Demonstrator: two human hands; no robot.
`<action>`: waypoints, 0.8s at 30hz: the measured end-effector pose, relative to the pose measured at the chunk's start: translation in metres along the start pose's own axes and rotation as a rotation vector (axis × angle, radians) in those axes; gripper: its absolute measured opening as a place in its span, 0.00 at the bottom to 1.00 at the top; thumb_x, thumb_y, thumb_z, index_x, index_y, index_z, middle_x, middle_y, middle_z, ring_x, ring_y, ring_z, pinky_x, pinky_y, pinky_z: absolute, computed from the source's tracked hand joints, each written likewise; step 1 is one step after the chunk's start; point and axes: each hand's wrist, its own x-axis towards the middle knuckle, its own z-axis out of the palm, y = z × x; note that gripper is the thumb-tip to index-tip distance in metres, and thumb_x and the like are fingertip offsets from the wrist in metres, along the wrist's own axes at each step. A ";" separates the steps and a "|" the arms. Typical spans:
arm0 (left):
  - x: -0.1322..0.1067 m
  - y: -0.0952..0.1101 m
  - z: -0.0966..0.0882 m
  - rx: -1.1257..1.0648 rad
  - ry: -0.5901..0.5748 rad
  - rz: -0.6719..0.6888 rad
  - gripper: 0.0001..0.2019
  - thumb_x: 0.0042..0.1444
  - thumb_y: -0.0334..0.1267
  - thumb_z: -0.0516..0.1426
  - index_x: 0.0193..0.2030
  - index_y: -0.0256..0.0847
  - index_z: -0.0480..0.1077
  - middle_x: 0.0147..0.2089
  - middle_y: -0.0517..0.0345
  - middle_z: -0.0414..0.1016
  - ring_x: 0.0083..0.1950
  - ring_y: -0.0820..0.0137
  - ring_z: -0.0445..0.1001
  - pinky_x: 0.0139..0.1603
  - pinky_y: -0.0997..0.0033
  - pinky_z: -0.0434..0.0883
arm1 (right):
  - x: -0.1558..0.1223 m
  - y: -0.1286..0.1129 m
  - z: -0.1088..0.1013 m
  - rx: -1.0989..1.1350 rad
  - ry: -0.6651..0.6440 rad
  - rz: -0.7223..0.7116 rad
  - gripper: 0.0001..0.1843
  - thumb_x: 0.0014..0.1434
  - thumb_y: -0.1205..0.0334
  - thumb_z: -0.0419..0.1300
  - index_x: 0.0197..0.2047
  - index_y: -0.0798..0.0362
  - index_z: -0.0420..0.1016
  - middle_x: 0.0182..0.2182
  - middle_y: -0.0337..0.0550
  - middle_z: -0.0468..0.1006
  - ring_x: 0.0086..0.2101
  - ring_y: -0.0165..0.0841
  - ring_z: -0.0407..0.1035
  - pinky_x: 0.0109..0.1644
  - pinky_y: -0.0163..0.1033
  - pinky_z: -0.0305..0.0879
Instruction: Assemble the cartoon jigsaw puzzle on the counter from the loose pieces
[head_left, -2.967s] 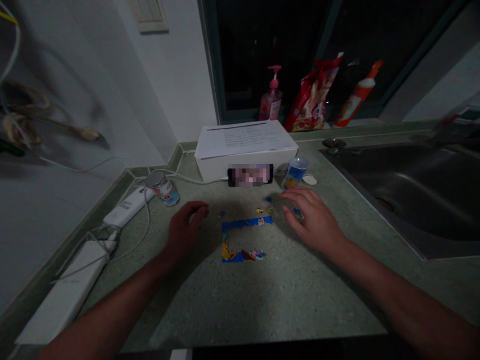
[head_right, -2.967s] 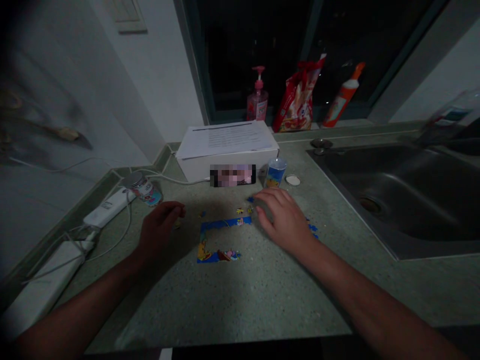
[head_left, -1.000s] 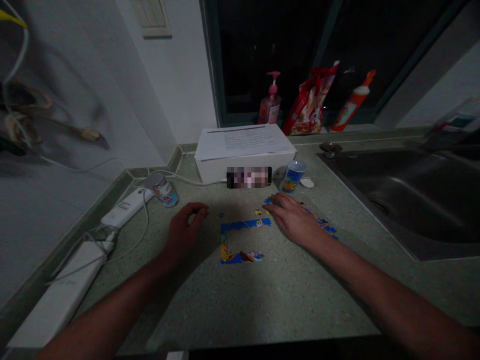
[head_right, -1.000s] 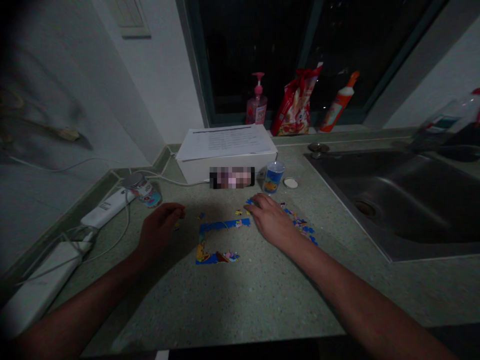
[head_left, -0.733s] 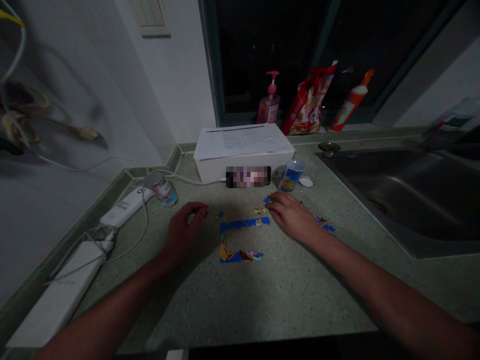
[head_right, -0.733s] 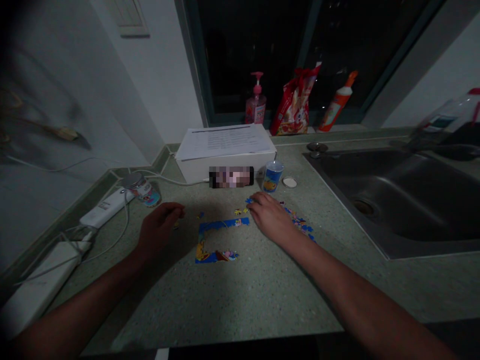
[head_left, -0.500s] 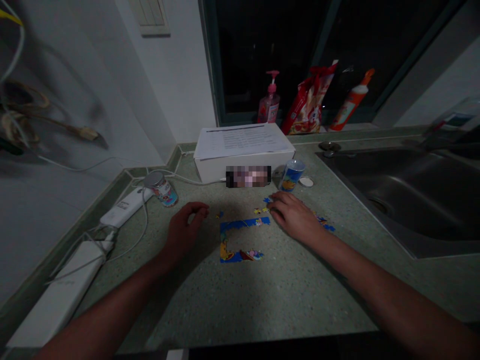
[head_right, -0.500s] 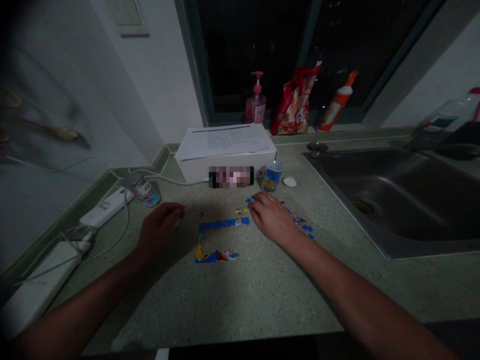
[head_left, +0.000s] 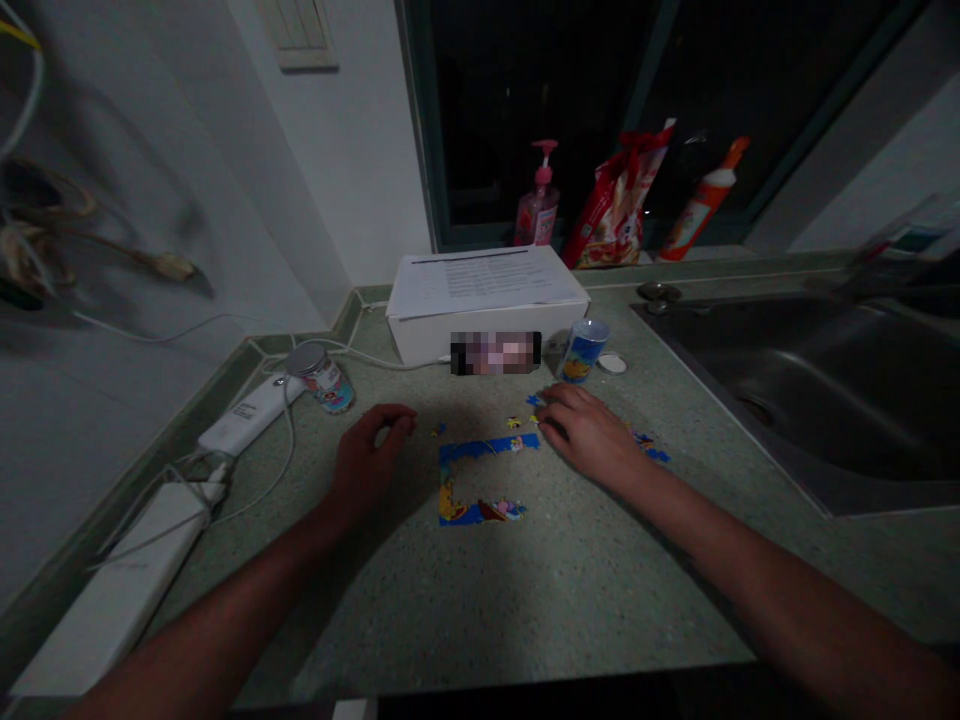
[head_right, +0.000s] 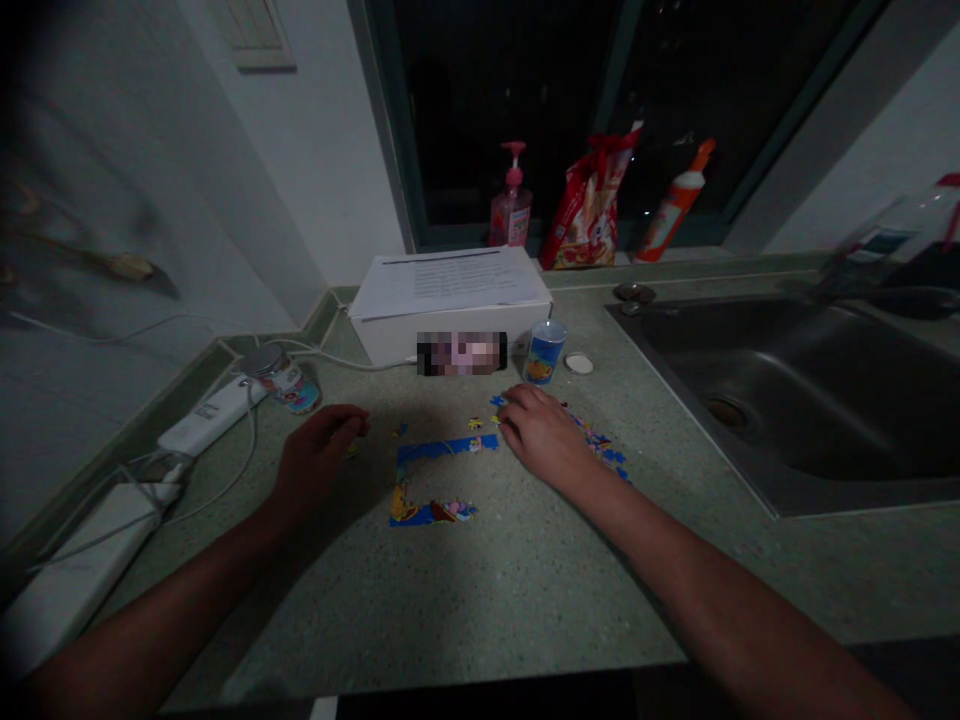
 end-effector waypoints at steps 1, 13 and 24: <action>0.000 0.000 0.000 -0.005 0.002 0.001 0.12 0.62 0.49 0.60 0.42 0.44 0.79 0.37 0.55 0.84 0.41 0.60 0.83 0.49 0.58 0.76 | -0.001 0.000 0.000 0.002 -0.002 0.002 0.08 0.71 0.66 0.61 0.43 0.55 0.83 0.54 0.61 0.81 0.56 0.53 0.75 0.61 0.61 0.75; 0.002 0.001 -0.003 -0.001 0.022 -0.016 0.13 0.62 0.50 0.59 0.42 0.43 0.78 0.37 0.54 0.85 0.41 0.60 0.83 0.48 0.58 0.76 | -0.005 0.005 -0.010 0.049 0.122 0.073 0.10 0.71 0.63 0.59 0.47 0.53 0.82 0.55 0.59 0.81 0.58 0.53 0.75 0.64 0.63 0.73; 0.000 0.002 -0.002 -0.006 0.001 0.002 0.13 0.62 0.49 0.59 0.42 0.43 0.78 0.37 0.55 0.84 0.41 0.60 0.83 0.48 0.59 0.76 | -0.003 0.015 0.007 0.102 0.005 0.013 0.15 0.71 0.59 0.62 0.55 0.55 0.84 0.60 0.62 0.77 0.63 0.55 0.70 0.68 0.63 0.70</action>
